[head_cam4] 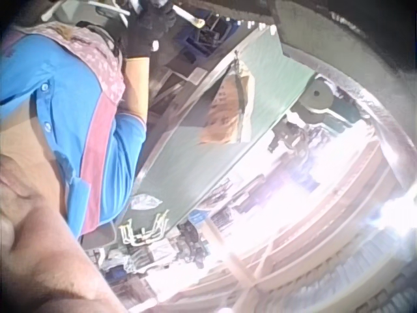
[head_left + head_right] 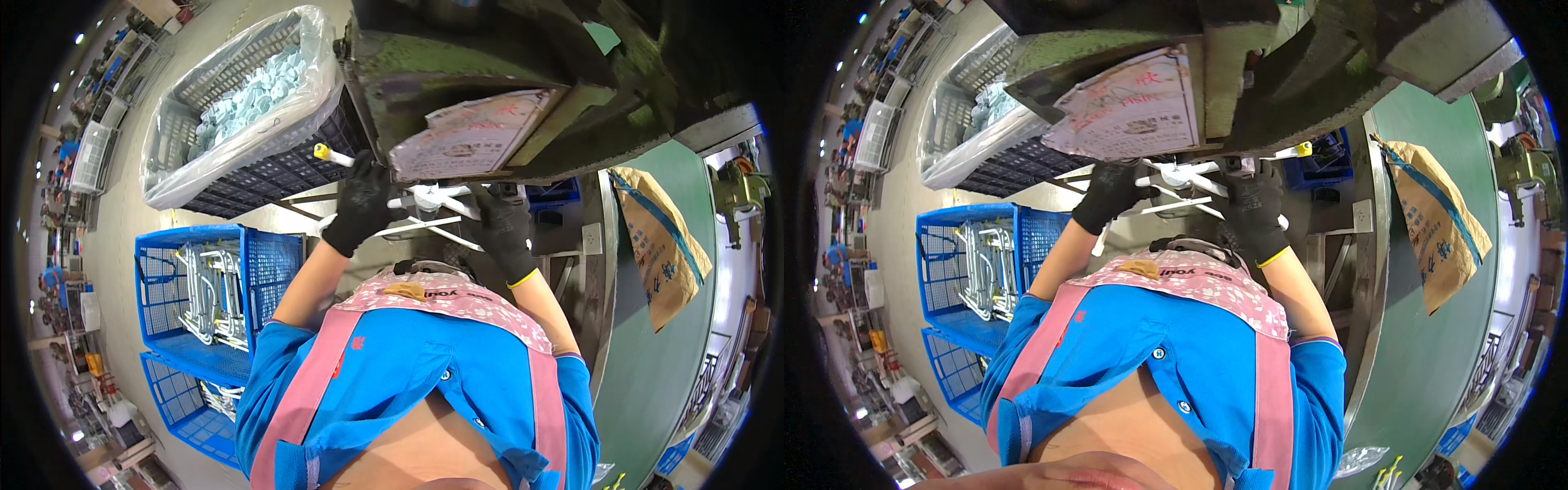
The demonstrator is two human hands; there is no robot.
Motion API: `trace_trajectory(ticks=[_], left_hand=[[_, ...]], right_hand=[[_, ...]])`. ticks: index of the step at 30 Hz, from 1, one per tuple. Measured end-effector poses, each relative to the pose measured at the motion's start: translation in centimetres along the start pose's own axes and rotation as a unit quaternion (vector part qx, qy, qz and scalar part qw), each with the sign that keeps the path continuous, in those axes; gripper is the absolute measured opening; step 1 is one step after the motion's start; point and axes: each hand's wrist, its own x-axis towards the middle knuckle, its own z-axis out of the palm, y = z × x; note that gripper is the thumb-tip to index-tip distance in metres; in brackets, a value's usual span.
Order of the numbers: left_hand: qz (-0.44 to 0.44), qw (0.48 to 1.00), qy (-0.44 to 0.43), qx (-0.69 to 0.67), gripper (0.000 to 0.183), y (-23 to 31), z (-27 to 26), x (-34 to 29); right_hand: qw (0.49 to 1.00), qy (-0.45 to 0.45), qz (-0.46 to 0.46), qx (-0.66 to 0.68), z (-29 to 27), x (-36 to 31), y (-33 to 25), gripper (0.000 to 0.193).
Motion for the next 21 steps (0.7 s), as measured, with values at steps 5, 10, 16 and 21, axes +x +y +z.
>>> trace_trajectory(ticks=[5, 10, 16, 21], left_hand=[[0.059, 0.990, 0.087, 0.093, 0.063, -2.4, -1.5, -2.2], [0.054, 0.996, 0.065, 0.035, 0.046, -3.5, -1.9, -2.4], [0.122, 0.984, 0.110, 0.064, 0.033, -5.3, -0.6, -2.4], [0.173, 0.969, 0.157, 0.084, 0.032, -6.5, 0.8, -1.8]], right_hand=[[0.999, 0.042, 0.005, 0.001, 3.3, -0.7, 2.0, 0.040], [1.000, 0.001, -0.022, -0.013, 6.7, -1.2, 5.4, 0.036], [0.998, -0.035, 0.049, -0.034, 6.6, -1.2, 5.4, 0.048], [0.958, -0.219, 0.177, -0.057, 2.9, 0.6, 2.6, 0.028]])
